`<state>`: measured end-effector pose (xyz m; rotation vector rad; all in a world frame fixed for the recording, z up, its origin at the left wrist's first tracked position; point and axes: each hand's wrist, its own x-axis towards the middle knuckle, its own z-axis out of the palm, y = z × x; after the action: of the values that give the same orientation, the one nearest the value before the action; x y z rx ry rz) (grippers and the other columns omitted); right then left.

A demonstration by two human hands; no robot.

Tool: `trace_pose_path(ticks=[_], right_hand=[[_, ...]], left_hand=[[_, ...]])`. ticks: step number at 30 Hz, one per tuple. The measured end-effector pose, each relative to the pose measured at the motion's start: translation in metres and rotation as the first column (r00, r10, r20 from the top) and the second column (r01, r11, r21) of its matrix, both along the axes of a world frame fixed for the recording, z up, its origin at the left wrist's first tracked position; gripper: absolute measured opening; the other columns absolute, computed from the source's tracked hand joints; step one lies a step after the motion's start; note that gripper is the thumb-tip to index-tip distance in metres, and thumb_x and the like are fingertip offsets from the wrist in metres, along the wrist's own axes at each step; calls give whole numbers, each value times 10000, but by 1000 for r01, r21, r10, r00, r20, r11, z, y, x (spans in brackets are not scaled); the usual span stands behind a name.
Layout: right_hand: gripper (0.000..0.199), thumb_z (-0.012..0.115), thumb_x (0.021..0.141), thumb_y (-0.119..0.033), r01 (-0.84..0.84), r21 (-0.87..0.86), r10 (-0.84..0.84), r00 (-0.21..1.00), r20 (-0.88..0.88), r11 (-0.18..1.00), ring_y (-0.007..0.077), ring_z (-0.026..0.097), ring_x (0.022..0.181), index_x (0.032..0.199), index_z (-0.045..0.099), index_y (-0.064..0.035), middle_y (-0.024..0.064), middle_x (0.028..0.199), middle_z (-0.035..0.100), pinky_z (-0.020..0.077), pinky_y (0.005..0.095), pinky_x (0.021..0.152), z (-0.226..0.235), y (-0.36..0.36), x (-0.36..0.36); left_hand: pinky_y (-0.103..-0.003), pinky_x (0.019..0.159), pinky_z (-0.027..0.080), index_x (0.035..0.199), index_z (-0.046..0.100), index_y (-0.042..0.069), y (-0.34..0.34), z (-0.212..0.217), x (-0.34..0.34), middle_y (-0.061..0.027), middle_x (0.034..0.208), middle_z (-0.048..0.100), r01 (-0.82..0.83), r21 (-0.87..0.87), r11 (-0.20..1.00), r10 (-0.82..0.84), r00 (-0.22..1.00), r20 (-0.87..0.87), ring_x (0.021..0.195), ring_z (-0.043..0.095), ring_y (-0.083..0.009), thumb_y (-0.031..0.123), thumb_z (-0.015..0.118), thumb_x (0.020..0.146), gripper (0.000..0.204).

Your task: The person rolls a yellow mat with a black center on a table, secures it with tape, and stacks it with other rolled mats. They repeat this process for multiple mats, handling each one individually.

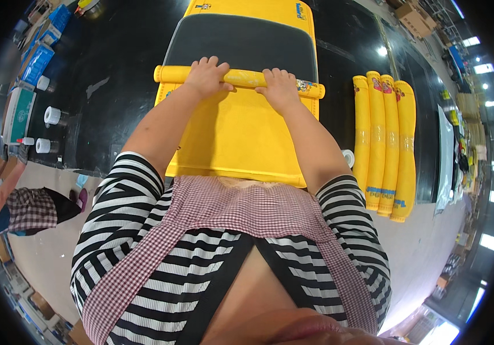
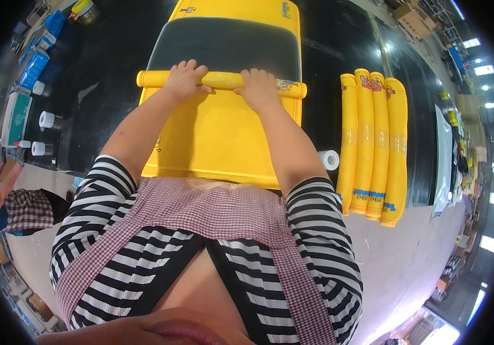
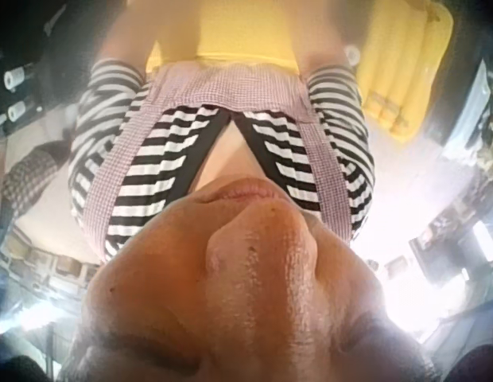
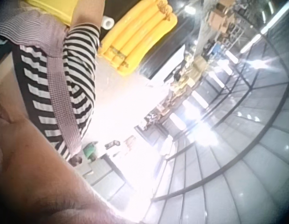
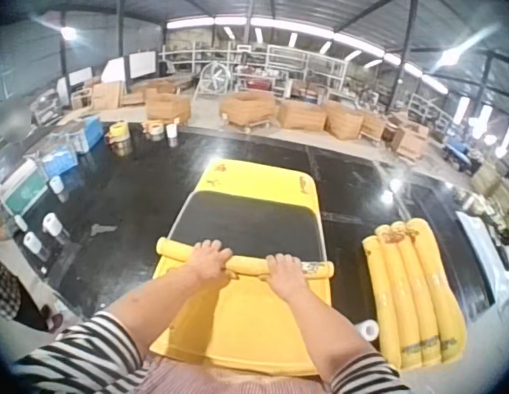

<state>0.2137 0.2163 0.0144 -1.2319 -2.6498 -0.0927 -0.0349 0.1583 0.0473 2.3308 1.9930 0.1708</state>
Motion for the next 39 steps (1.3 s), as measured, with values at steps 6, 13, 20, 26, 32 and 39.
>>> trace_pose_path(ticks=[6,13,20,26,32,39], right_hand=[[624,794,832,-386,-108,-51,104,993,-63,993,313,580,1014,1327,604,-58,117,1046,596,459,450,894,5,-116,34],[703,764,870,-463,-119,-240,112,993,-44,963,370,523,1248,1475,584,-152,198,1353,570,402,508,1053,21,-205,54],[529,728,909,-438,-119,6,119,990,-72,993,354,527,1346,1329,693,-118,178,1418,609,394,484,1107,23,-106,28],[385,714,928,-252,46,-26,-48,995,-85,999,315,617,1215,1268,680,-76,131,1271,685,452,457,1044,8,-85,11],[661,793,869,-330,-34,95,40,997,-60,995,336,540,1289,1435,551,-88,148,1349,611,381,531,1086,12,-76,17],[606,813,825,-420,28,-1,-28,999,-39,1000,321,561,1148,1295,612,-96,116,1146,623,403,479,1004,9,-44,10]], left_hand=[[-484,893,449,1188,647,156,-112,-14,12,-126,1099,568,101,56,993,-101,995,6,1070,568,-341,485,831,777,557],[-489,910,436,1291,655,166,-206,-8,27,-130,1103,548,137,-56,989,-126,977,169,1057,544,-338,568,751,832,618],[-618,1215,213,1535,496,203,-192,-39,49,-230,1541,439,225,228,947,-267,948,171,1476,363,-408,438,696,935,675],[-597,1255,181,1511,549,194,-74,11,35,-198,1646,369,93,-65,994,-85,990,115,1551,282,-387,554,618,967,656],[-475,1138,377,1189,761,139,-2,4,16,-149,1370,608,93,-77,993,-73,972,224,1348,500,-346,553,611,970,492],[-531,1107,334,1398,581,183,-58,-6,9,-147,1245,589,18,168,986,-21,1000,18,1258,521,-359,492,767,861,646]])
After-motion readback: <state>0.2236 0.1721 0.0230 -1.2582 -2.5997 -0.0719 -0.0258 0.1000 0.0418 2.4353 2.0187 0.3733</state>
